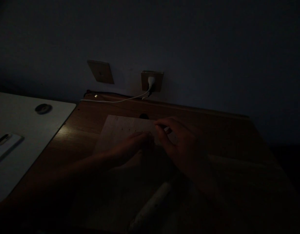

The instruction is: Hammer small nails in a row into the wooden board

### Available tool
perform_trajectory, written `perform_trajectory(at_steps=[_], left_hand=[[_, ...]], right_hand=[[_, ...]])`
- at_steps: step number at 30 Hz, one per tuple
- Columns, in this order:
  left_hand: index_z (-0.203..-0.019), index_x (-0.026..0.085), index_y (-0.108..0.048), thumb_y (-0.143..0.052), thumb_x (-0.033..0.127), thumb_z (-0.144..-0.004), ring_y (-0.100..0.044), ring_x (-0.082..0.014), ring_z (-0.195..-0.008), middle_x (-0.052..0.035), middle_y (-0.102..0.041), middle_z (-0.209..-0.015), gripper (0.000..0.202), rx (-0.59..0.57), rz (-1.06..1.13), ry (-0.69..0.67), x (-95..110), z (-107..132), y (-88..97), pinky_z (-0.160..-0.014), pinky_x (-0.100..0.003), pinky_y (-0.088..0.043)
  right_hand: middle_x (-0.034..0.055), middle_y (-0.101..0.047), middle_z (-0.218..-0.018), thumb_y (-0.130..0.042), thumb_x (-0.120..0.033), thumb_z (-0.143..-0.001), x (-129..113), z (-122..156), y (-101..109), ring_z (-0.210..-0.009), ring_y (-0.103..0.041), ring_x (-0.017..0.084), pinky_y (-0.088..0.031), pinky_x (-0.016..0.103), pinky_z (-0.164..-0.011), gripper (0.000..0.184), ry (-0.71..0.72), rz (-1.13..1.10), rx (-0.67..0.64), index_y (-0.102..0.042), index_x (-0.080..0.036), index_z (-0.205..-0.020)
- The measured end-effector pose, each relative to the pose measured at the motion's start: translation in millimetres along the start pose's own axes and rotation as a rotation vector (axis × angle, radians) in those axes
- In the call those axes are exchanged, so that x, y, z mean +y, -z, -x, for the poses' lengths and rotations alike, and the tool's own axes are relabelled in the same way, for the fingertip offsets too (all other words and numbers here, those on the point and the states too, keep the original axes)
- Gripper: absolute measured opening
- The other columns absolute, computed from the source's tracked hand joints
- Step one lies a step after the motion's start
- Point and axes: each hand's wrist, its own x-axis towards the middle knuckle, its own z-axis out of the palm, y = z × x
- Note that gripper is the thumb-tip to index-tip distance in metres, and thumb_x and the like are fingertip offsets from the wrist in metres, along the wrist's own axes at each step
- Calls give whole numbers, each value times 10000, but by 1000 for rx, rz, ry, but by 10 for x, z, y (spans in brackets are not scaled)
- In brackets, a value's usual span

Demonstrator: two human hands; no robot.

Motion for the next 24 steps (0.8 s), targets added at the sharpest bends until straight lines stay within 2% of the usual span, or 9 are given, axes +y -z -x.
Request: perform_trajectory(at_steps=[4,7,9,12,15,17,20,22,24], left_hand=[[-780,179,-646,-494,262,-942,-587,-162,-775,-27,-658,-811,237,-100,-43,-39,110,24,89,-764,-286,-457],[-859,176,-692,-578,216,-939,-663,-186,-947,-45,-712,-935,145,-250,-134,-135,307,93,186,-936,-313,-498],[-900,176,-712,-615,199,-937,-681,-197,-1005,-55,-728,-995,106,-301,-217,-191,479,160,245,-977,-324,-505],[-936,179,-735,-641,251,-952,-685,-205,-1025,-59,-737,-1016,119,-246,-354,-272,699,274,319,-963,-311,-513],[-1021,194,-750,-655,323,-962,-681,-225,-1025,-68,-738,-1035,171,-124,-533,-352,738,413,441,-989,-339,-520],[-1096,213,-745,-658,356,-965,-671,-258,-1103,-85,-733,-1116,213,-1,-730,-398,616,555,600,-1078,-400,-502],[-1230,233,-705,-627,371,-974,-570,-330,-1363,-119,-629,-1437,301,199,-1056,-436,233,891,951,-1200,-506,-440],[-1377,253,-635,-579,353,-994,-550,-338,-1416,-128,-529,-1577,400,297,-1162,-408,-95,1171,1187,-1189,-515,-473],[-1504,289,-543,-549,336,-1002,-486,-354,-1496,-112,-499,-1628,504,363,-1211,-307,-419,1440,1350,-1244,-564,-419]], right_hand=[[27,-817,-973,-624,-270,-1005,5,2,9,-821,-774,244,-618,395,-760,105,-6,12,-2,-725,-297,-997],[32,-817,-996,-627,-275,-1004,21,20,18,-857,-778,248,-613,393,-781,100,-16,19,10,-726,-288,-1015],[30,-816,-996,-627,-276,-1005,28,22,31,-856,-777,246,-612,391,-782,103,-11,25,9,-728,-290,-1018],[22,-815,-976,-608,-276,-1015,23,-6,80,-831,-775,238,-615,385,-765,120,3,30,1,-726,-300,-1008],[19,-820,-970,-609,-309,-1020,29,-10,175,-823,-780,231,-623,376,-760,110,-10,69,11,-718,-295,-1007],[30,-824,-994,-609,-358,-1020,64,76,254,-851,-788,244,-632,382,-762,127,-32,104,1,-720,-297,-1018],[62,-818,-1093,-567,-455,-1024,182,446,385,-968,-791,306,-647,461,-821,215,-109,124,-78,-730,-327,-1083],[62,-815,-1077,-593,-527,-987,299,851,469,-936,-795,352,-655,544,-782,254,-273,152,-84,-730,-347,-1100],[72,-810,-1085,-590,-507,-981,435,1317,530,-943,-793,376,-643,570,-746,189,-496,228,-82,-715,-469,-1117]])
